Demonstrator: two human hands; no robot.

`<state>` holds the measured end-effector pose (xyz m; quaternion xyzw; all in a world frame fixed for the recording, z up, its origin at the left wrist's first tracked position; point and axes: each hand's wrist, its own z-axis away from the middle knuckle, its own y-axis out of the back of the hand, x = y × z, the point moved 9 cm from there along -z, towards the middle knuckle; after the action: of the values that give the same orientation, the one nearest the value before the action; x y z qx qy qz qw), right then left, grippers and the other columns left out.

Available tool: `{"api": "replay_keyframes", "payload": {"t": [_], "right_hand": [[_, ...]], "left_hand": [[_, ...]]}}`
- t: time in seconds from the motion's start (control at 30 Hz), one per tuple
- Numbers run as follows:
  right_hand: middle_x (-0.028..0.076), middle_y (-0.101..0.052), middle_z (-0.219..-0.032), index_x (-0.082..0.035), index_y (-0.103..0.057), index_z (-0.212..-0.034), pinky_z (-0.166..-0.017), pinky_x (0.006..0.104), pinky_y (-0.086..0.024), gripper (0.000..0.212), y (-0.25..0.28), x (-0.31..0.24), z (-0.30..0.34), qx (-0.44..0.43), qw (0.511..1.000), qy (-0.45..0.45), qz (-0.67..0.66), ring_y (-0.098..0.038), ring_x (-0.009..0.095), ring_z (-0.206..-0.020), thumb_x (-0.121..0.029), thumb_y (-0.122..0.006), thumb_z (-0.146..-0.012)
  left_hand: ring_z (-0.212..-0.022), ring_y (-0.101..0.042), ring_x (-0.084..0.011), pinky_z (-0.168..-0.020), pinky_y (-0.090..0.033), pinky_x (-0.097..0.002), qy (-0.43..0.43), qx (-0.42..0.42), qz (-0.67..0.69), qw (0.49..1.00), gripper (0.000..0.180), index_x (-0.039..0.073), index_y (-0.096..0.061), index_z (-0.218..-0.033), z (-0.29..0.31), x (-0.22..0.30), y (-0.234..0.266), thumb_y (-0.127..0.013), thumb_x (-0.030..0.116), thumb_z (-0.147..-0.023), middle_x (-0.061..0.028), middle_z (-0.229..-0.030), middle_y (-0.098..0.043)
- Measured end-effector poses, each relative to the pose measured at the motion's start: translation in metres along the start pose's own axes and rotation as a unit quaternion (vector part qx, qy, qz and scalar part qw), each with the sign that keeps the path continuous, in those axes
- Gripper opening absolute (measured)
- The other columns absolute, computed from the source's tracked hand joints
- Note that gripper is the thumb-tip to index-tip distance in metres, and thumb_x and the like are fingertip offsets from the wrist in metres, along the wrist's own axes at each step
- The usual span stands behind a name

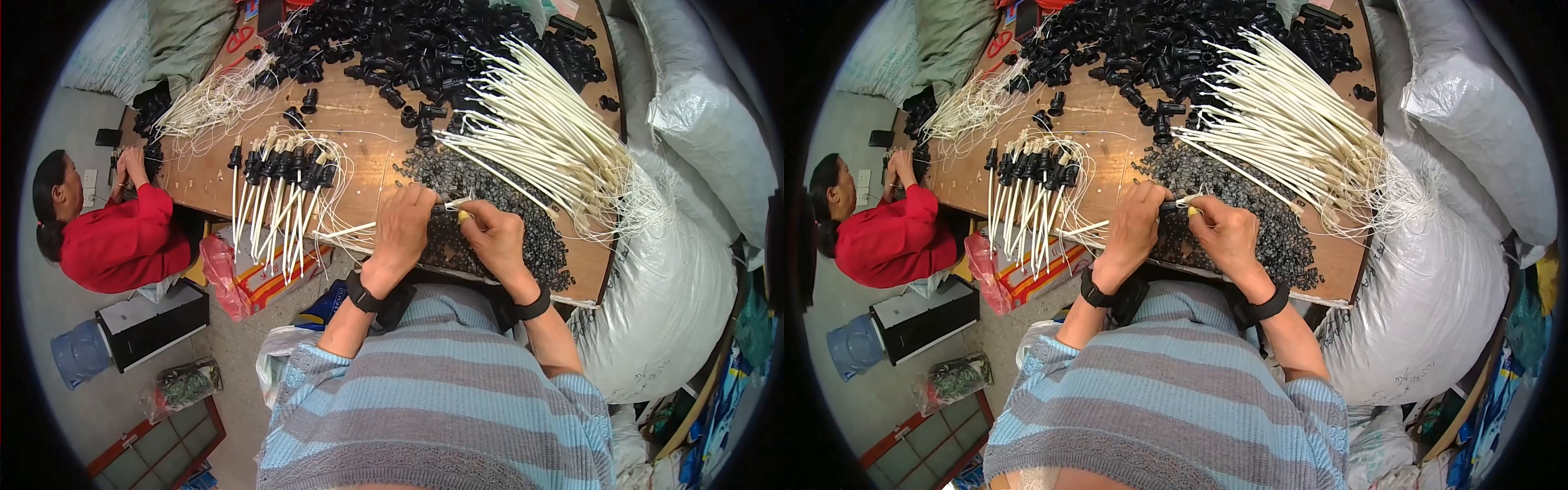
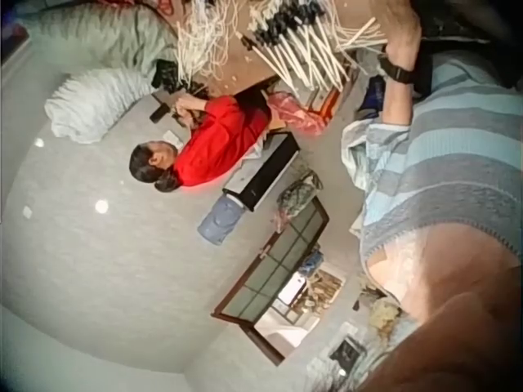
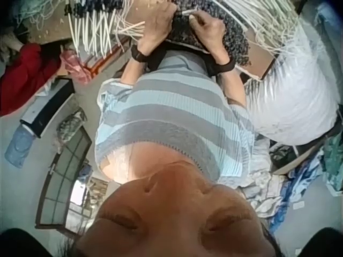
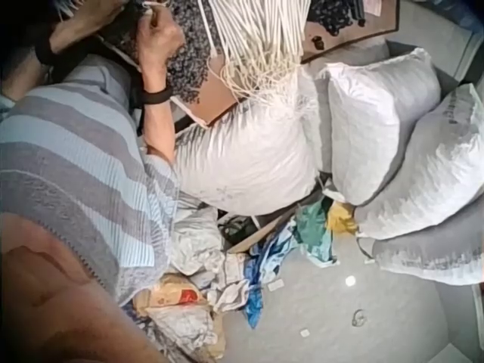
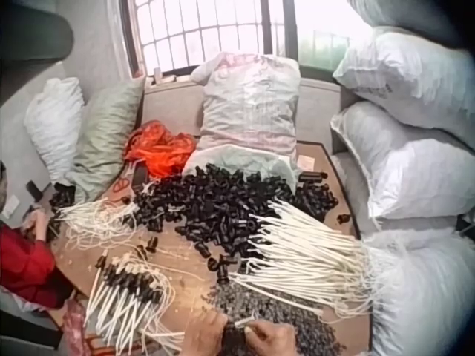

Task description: The person assembles components by hand, picking up a white cord and a black plastic piece, threading the cord through the piece, and sliding a small grey bead onto the cord. The completed assembly is then placed onto a growing pile of finished units on the table as the process repeats.

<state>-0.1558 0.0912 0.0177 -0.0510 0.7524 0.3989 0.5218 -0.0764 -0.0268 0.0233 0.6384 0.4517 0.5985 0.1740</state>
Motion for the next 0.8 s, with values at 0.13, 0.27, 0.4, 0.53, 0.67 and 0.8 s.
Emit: {"api": "replay_keyframes", "payload": {"t": [0.13,0.27,0.4,0.53,0.67,0.8], "right_hand": [[0.007,-0.057,-0.056,-0.003,-0.069,-0.095,-0.048,0.0244,-0.042,0.015,-0.005,-0.003,0.001,-0.011,1.0,0.014,-0.015,-0.053,0.008,-0.048,-0.005,-0.067,-0.081],[0.008,-0.061,-0.061,-0.004,-0.07,-0.095,-0.049,0.0245,-0.043,0.015,-0.005,0.004,0.004,-0.028,0.998,-0.032,-0.051,-0.055,0.009,-0.05,-0.005,-0.068,-0.081],[0.009,-0.065,-0.063,-0.009,-0.072,-0.09,-0.048,0.0306,-0.047,0.013,-0.003,0.0,0.004,-0.009,0.999,0.005,-0.044,-0.064,0.021,-0.052,-0.012,-0.07,-0.077],[0.009,-0.065,-0.064,-0.009,-0.072,-0.09,-0.048,0.0301,-0.047,0.014,0.0,-0.011,0.005,-0.01,0.997,0.067,0.02,-0.064,0.021,-0.053,-0.012,-0.07,-0.077],[0.006,-0.061,-0.06,-0.003,-0.071,-0.095,-0.048,0.0247,-0.042,0.016,0.009,-0.002,0.002,0.001,1.0,0.022,-0.021,-0.056,0.008,-0.051,-0.001,-0.065,-0.08],[0.001,-0.052,-0.054,-0.003,-0.07,-0.095,-0.047,0.0219,-0.039,0.016,0.003,0.007,0.002,-0.019,0.998,-0.035,-0.054,-0.051,0.003,-0.051,-0.002,-0.066,-0.079]], "left_hand": [[-0.086,-0.052,-0.0348,-0.073,-0.042,-0.0435,-0.028,0.001,-0.008,1.0,0.027,0.004,-0.054,-0.095,-0.002,0.01,0.0,-0.051,-0.01,-0.072,-0.0139,-0.087,-0.052],[-0.086,-0.055,-0.0344,-0.073,-0.044,-0.0409,-0.007,-0.001,0.004,1.0,0.029,0.004,-0.055,-0.099,-0.001,0.003,0.001,-0.053,-0.008,-0.073,-0.014,-0.088,-0.054],[-0.095,-0.058,-0.036,-0.079,-0.046,-0.0411,0.157,-0.065,0.197,0.966,0.03,0.004,-0.056,-0.104,-0.003,-0.009,-0.002,-0.057,-0.004,-0.075,-0.0142,-0.095,-0.058],[-0.095,-0.057,-0.0368,-0.079,-0.045,-0.0422,0.195,-0.09,0.223,0.951,0.031,0.004,-0.055,-0.104,0.001,-0.015,-0.011,-0.056,-0.005,-0.074,-0.0147,-0.094,-0.058],[-0.088,-0.056,-0.0383,-0.076,-0.045,-0.041,0.033,-0.005,0.081,0.996,0.035,0.002,-0.054,-0.104,-0.001,-0.003,0.004,-0.052,-0.009,-0.071,-0.0167,-0.09,-0.057],[-0.088,-0.053,-0.0376,-0.075,-0.043,-0.0433,-0.008,0.01,0.014,1.0,0.033,0.004,-0.054,-0.099,0.002,0.0,0.0,-0.051,-0.01,-0.069,-0.0153,-0.088,-0.054]]}}
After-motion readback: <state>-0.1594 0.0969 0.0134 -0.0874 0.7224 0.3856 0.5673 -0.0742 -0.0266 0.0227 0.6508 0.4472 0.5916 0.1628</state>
